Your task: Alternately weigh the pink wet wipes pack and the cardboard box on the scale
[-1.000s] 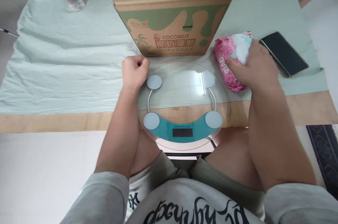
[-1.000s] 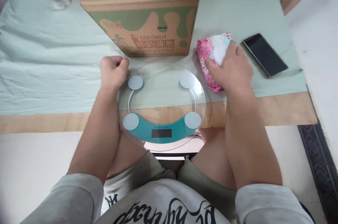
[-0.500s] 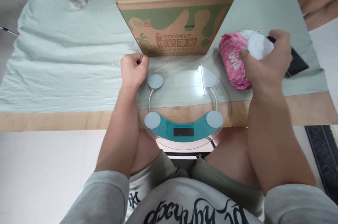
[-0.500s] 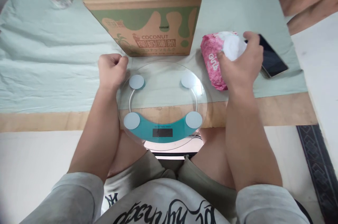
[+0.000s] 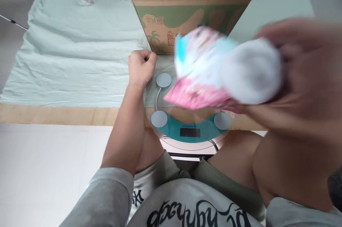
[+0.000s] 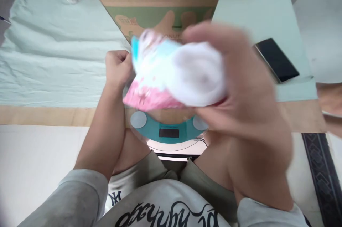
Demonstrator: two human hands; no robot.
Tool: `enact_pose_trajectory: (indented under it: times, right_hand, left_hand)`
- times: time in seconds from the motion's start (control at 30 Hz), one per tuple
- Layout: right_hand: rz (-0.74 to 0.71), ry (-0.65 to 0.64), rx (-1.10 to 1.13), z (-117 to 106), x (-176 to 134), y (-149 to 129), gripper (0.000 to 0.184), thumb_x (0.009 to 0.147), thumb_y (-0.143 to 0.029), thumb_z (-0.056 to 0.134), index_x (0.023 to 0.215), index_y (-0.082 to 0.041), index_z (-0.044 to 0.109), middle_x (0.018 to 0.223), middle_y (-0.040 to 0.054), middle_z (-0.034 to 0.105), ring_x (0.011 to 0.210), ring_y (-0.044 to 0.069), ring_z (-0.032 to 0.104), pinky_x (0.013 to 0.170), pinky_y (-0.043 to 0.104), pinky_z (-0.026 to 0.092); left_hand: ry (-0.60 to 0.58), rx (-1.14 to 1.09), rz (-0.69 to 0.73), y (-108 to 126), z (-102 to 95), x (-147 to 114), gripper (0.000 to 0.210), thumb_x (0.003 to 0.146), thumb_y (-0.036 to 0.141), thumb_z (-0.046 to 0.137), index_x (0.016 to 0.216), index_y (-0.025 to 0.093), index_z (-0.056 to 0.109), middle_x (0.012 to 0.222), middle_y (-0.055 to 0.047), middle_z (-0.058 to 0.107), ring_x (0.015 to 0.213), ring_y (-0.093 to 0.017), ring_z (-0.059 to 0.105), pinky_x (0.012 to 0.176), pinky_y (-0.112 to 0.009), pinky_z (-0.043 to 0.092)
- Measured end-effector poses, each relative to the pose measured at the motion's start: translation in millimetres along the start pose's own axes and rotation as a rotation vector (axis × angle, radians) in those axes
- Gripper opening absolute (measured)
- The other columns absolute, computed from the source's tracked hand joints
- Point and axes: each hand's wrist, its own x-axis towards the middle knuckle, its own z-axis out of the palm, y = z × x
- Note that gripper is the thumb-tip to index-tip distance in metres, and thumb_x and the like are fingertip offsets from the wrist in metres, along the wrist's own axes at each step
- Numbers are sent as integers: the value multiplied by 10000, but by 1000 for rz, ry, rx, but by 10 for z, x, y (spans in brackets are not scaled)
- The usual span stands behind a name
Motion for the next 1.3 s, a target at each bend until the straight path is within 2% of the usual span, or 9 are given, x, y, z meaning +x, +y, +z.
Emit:
enact_pose_trajectory:
  times: [0.2,0.33,0.47,0.6,0.8,0.93,1.07,1.2,1.3]
  right_hand:
    - [-198,-267,81,603,162,-20,719,1061,-619,759,1679,-291,596,1434,122,627,1419,284,615,1217,483,630]
    - [-334,-390,148,734,238,60,715,1098,-684,670,1701,-313,576,1477,99,642,1362,268,660,1163,482,633]
    - [-147,-70,254,707,339,543,739,1074,-867,559,1445,-243,700,1257,118,660,1142,253,678,1011,467,642]
    - [268,377,262,955,453,1326,827,1109,-856,209,1271,-217,708,758,73,323,692,177,319,703,439,453]
    - [558,353,363,1436,433,1835,870,887,-1129,371,806,-265,419,633,21,61,607,135,177,523,352,260]
    - [534,366,409,1416,409,1614,960,896,-1125,448,770,-227,134,614,15,49,611,91,133,518,307,194]
    - [358,384,423,1094,428,1070,854,1060,-882,515,737,-200,114,627,7,59,611,60,90,559,266,123]
    - [13,198,392,723,443,383,611,1073,-538,650,701,-135,382,642,21,269,628,64,245,617,245,297]
    - [-250,-30,368,626,395,30,301,1020,-476,726,997,-176,707,982,46,641,911,115,604,850,279,557]
  left_hand:
    - [14,-2,-34,61,-34,-24,607,987,13,667,527,194,315,612,16,204,649,-150,254,691,-379,258]
    - [11,-18,-35,72,-50,-17,604,982,-9,662,532,187,309,609,16,212,642,-141,246,681,-369,264]
    - [13,-43,-54,73,-69,-6,613,981,-31,629,523,188,286,607,12,194,633,-138,209,659,-363,244]
    - [24,-58,-68,53,-77,6,622,967,-43,607,535,193,227,616,9,168,636,-137,162,644,-371,201]
    - [-2,-109,-97,-45,-44,28,563,899,-4,628,548,199,237,594,16,159,599,-117,121,586,-370,138]
    - [-16,-89,-124,-68,-30,32,569,878,-3,644,531,200,241,592,17,158,593,-113,124,585,-376,147]
    - [-21,-79,-142,-62,-32,26,565,861,-14,645,532,203,240,592,21,160,594,-113,129,586,-378,148]
    - [-20,-93,-114,-80,-24,29,540,844,7,673,554,206,262,595,26,161,599,-113,127,570,-371,149]
    - [-29,-81,-97,-78,-26,21,542,846,27,686,567,211,260,610,26,166,608,-118,131,569,-367,161]
